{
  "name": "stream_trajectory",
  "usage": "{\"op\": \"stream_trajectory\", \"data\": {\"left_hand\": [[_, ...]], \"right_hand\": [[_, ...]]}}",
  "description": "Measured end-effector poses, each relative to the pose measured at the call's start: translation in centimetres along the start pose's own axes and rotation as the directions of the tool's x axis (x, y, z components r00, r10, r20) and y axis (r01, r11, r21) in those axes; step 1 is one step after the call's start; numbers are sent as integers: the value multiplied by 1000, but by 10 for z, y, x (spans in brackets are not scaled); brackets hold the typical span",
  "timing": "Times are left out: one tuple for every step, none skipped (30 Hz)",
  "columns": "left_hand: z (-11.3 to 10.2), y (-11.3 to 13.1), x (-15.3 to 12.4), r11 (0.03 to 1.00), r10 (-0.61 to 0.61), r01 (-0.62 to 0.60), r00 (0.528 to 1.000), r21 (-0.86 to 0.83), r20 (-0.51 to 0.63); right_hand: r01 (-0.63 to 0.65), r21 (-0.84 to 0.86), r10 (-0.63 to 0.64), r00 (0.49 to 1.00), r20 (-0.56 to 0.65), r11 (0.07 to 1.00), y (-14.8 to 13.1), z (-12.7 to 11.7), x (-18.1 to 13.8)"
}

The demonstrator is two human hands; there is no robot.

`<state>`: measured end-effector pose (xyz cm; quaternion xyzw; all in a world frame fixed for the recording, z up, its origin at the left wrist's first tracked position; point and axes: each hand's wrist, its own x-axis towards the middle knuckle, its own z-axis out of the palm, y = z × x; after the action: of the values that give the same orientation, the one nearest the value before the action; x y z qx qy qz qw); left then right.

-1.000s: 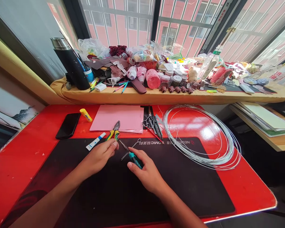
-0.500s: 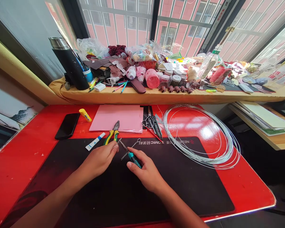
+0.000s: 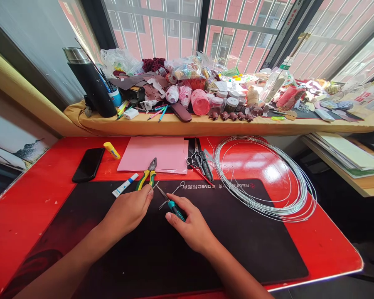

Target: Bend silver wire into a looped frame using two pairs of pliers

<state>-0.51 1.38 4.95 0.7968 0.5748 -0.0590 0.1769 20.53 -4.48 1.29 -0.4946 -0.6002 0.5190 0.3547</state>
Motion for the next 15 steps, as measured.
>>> {"op": "stream_trajectory", "data": {"left_hand": [[2,0,0,1000,-3,4,1000,29,-15],[3,1,1,999,-3,4,1000,48,-29],[5,1,1,998,-1,3,999,58,-40],[6,0,2,998,1,1,999,55,-42],[7,0,2,999,6,-5,999,34,-34],[8,-1,2,1000,16,-16,1000,-10,-20],[8,-2,3,997,28,-28,1000,-71,-3],[8,-4,3,989,41,-39,999,-141,12],[7,-6,3,978,50,-44,998,-206,24],[7,-8,4,965,50,-41,998,-258,29],[6,-10,5,956,40,-30,999,-292,26],[4,-11,5,950,21,-14,1000,-313,19],[3,-13,5,945,-2,4,1000,-326,8],[2,-14,5,942,-23,21,1000,-334,-4],[0,-15,5,940,-40,32,999,-340,-15]], "right_hand": [[0,-7,0,1000,-4,1000,0,0,0],[-1,-15,1,1000,-6,1000,0,1,0],[-2,-25,2,1000,-5,1000,-1,1,0],[-1,-35,1,1000,-1,999,-1,1,0],[3,-43,-3,1000,6,999,-2,2,0],[9,-45,-9,1000,14,999,-3,2,0],[15,-43,-14,1000,22,999,-4,3,0],[18,-37,-17,999,27,999,-5,3,0],[18,-30,-17,999,28,999,-5,4,0],[14,-26,-14,1000,27,1000,-6,4,0],[9,-24,-8,1000,25,1000,-6,4,0],[3,-25,-2,1000,23,1000,-6,4,0],[-2,-28,3,1000,20,1000,-6,5,0],[-5,-30,6,1000,18,1000,-5,5,0],[-6,-31,7,1000,14,1000,-5,4,0]]}}
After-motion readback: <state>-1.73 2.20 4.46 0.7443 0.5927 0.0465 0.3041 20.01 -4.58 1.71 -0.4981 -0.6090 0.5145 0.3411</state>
